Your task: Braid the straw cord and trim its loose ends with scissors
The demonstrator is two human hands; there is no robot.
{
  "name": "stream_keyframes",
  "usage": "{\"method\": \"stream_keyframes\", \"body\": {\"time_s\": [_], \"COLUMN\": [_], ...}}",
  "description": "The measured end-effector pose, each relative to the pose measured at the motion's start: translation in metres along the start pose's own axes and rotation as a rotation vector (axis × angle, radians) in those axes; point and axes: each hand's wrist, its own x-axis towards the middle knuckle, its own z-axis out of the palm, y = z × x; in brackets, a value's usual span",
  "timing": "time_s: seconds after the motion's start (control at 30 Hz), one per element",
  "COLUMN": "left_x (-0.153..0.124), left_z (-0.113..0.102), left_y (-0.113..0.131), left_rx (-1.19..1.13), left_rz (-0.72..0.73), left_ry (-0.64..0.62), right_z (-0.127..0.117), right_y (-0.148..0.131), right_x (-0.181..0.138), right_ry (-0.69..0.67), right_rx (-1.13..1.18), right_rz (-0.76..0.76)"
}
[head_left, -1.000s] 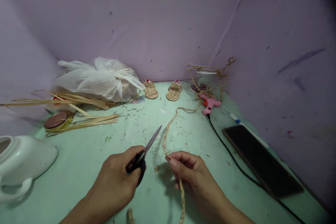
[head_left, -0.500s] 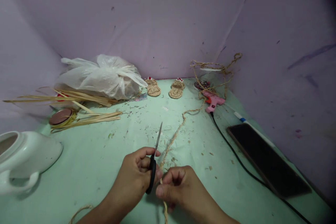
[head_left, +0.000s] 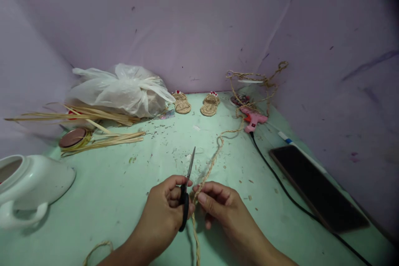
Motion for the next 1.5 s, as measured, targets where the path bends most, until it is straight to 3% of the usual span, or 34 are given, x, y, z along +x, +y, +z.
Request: {"method": "stream_keyframes", "body": {"time_s": [0.17, 0.33, 0.43, 0.63, 1.0, 1.23, 1.5], "left_x": [-0.002, -0.003, 0.0, 0.009, 0.012, 0.011, 0.009], "left_z": [-0.001, -0.026, -0.04, -0.044, -0.047, -0.046, -0.046], "left_y": [-0.004, 0.001, -0.001, -0.013, -0.009, -0.008, -0.013], "left_rx": [0.136, 0.708, 0.921, 1.171, 1.474, 1.508, 1.55], "left_rz": [0.062, 0.443, 0.662, 0.9, 1.106, 1.078, 1.029], "left_ry": [-0.093, -0.048, -0.05, -0.08, 0.049, -0.054, -0.041], "right_z": [0.0, -0.005, -0.007, -0.007, -0.01, -0.007, -0.007], "right_y": [-0.005, -0.011, -0.013, -0.018, -0.015, -0.015, -0.015], "right_x": [0.0, 0.001, 0.001, -0.001, -0.002, -0.002, -0.003], "right_ry": [0.057, 0.212, 0.276, 0.174, 0.091, 0.053, 0.02], "right_rx": [0.075, 0.122, 0.133, 0.216, 0.112, 0.211, 0.132], "right_rz": [0.006, -0.028, -0.047, 0.027, -0.018, 0.027, -0.044]}}
